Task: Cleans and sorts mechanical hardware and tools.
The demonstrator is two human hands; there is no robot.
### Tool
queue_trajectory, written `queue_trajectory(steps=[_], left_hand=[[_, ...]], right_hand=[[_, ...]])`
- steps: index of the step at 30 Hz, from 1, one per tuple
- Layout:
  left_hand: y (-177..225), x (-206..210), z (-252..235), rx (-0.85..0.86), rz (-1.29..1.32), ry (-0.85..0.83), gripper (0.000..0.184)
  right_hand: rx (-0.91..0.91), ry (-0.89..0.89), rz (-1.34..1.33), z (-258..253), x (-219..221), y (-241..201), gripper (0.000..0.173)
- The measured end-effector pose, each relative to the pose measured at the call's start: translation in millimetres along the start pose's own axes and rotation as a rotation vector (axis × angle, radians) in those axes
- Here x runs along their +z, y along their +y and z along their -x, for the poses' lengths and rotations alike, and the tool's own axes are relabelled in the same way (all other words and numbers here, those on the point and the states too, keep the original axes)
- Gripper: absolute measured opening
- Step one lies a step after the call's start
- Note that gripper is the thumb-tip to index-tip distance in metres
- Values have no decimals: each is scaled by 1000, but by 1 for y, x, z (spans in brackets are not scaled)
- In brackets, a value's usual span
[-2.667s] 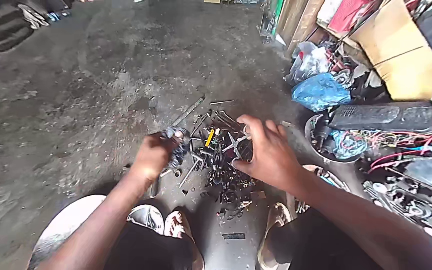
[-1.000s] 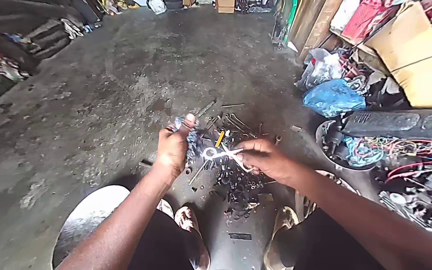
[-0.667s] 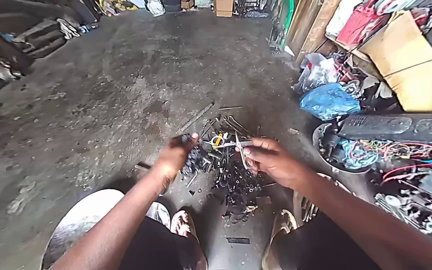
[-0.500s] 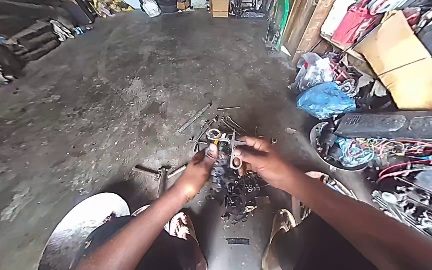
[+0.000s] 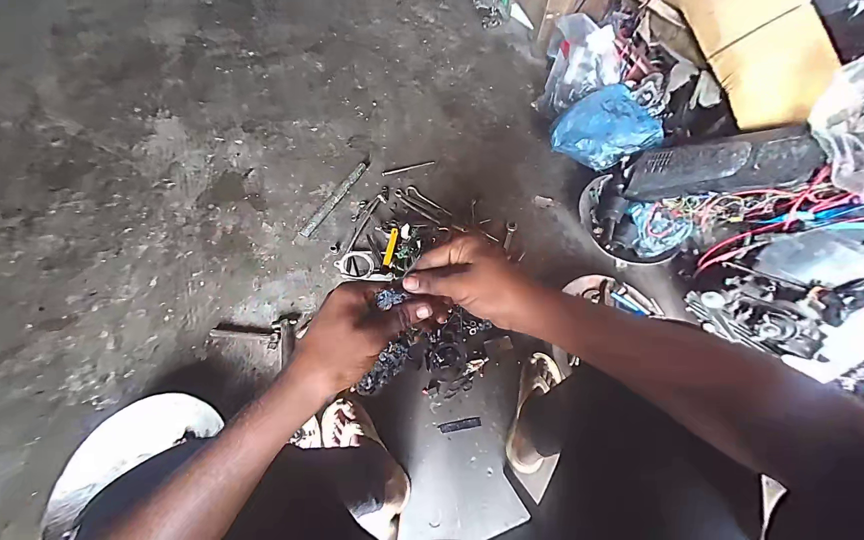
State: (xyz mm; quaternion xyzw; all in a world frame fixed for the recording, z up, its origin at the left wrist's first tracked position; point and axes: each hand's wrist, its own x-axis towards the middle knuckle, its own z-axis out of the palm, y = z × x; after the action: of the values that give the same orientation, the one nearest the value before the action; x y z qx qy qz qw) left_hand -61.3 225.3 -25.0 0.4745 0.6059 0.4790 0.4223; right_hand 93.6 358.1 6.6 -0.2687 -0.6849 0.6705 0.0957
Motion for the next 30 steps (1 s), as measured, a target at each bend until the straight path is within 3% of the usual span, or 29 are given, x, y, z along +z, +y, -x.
queue_trajectory(steps=[6,9,11,15,22,26,30], left_hand=[[8,-34,4,-51,-127,58,15],[7,-43,8,13,-2,120,11],[5,-42,9,39,86,126,9],[1,-26,14,62,146,41,12],[8,0,9,110,49,13,14],[17,-21,8,-1,-15,-96,20],[24,-50,15,-219,-319,-149,23]], right_hand=[[-45,152,-46,-2,-14,-2,16],[-108,189,-101,1,-30,0,15],[-111,97,-96,4,-37,2,13],[-74,-41,-161,13,-20,7,30],[-94,77,-348,17,0,4,15],[-88,167,-369,20,-1,1,14],[-96,251,-376,21,-10,-3,15]])
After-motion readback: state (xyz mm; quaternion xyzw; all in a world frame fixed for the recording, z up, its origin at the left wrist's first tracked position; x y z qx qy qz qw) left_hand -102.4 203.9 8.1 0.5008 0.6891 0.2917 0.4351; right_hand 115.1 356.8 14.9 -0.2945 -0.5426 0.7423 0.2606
